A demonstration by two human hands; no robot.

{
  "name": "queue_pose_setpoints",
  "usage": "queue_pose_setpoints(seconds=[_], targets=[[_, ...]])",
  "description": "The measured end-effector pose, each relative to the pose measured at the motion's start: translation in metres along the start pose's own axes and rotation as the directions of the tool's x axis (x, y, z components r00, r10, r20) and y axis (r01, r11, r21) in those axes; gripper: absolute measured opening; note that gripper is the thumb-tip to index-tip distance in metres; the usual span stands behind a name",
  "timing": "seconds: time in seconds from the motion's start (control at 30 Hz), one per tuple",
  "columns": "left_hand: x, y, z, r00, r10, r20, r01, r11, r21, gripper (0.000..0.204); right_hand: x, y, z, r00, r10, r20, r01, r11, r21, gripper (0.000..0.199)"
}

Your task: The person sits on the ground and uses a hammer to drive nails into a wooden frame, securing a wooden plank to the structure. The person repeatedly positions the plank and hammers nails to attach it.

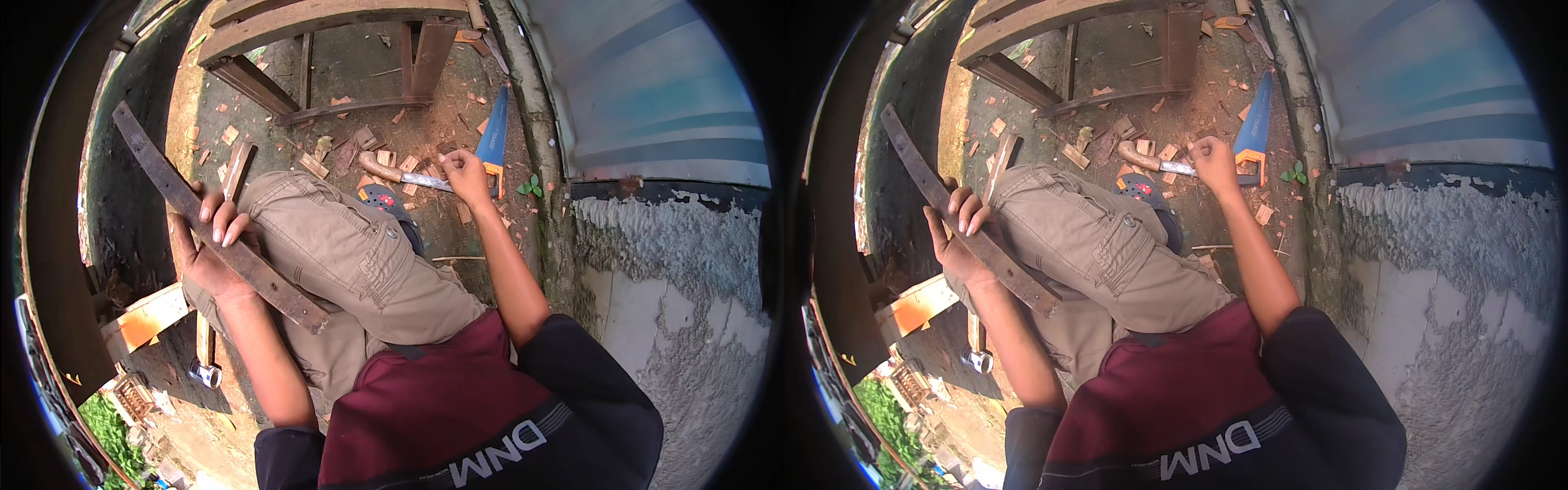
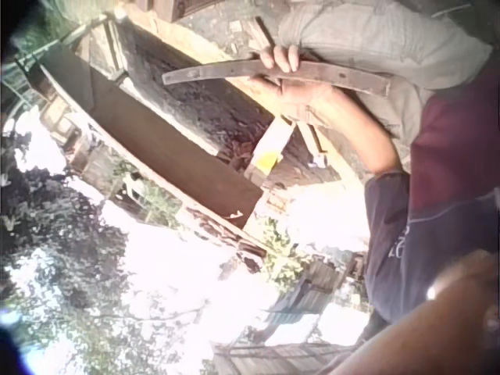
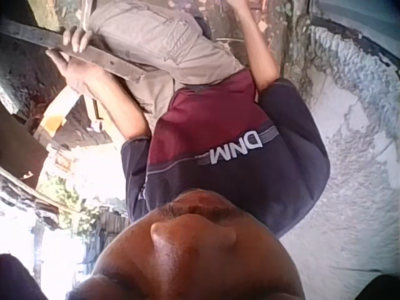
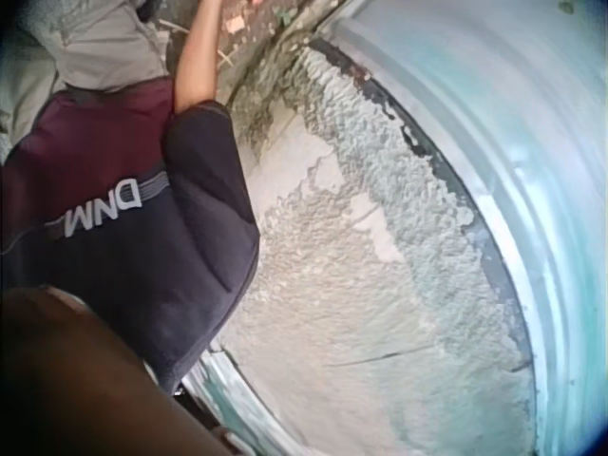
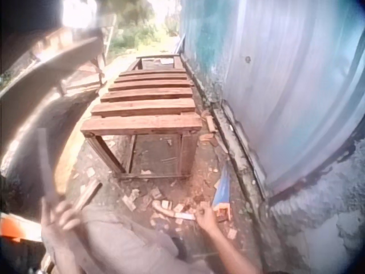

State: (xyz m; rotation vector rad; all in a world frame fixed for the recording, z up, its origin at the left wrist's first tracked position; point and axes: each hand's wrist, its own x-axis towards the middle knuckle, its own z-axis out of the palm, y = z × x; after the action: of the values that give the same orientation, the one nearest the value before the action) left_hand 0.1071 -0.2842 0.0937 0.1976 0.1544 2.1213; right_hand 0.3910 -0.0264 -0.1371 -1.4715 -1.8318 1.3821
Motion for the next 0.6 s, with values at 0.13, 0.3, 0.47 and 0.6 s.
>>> queue_pose_setpoints(seconds=[0.13, 0.3, 0.47, 0.6], targets=[[-0.004, 0.009, 0.0, 0.994, 0.002, -0.112, -0.014, 0.994, -0.107, 0.048, -0.011, 0.134, 0.046, 0.996, 0.086, -0.033, -0.092, 0.917, -0.388, 0.025], [-0.004, 0.004, 0.001, 0.99, 0.042, -0.134, -0.046, 0.999, -0.027, 0.049, -0.04, 0.171, 0.067, 0.998, 0.059, 0.001, -0.048, 0.816, -0.576, 0.036], [0.0, -0.01, 0.001, 0.953, 0.222, -0.204, -0.071, 0.823, 0.564, 0.045, -0.041, 0.161, 0.074, 0.994, -0.076, 0.083, 0.112, 0.716, -0.689, 0.043], [0.006, -0.021, 0.003, 0.937, 0.263, -0.23, -0.072, 0.79, 0.608, 0.043, -0.033, 0.157, 0.076, 0.995, -0.017, 0.094, 0.081, 0.672, -0.736, 0.037]])
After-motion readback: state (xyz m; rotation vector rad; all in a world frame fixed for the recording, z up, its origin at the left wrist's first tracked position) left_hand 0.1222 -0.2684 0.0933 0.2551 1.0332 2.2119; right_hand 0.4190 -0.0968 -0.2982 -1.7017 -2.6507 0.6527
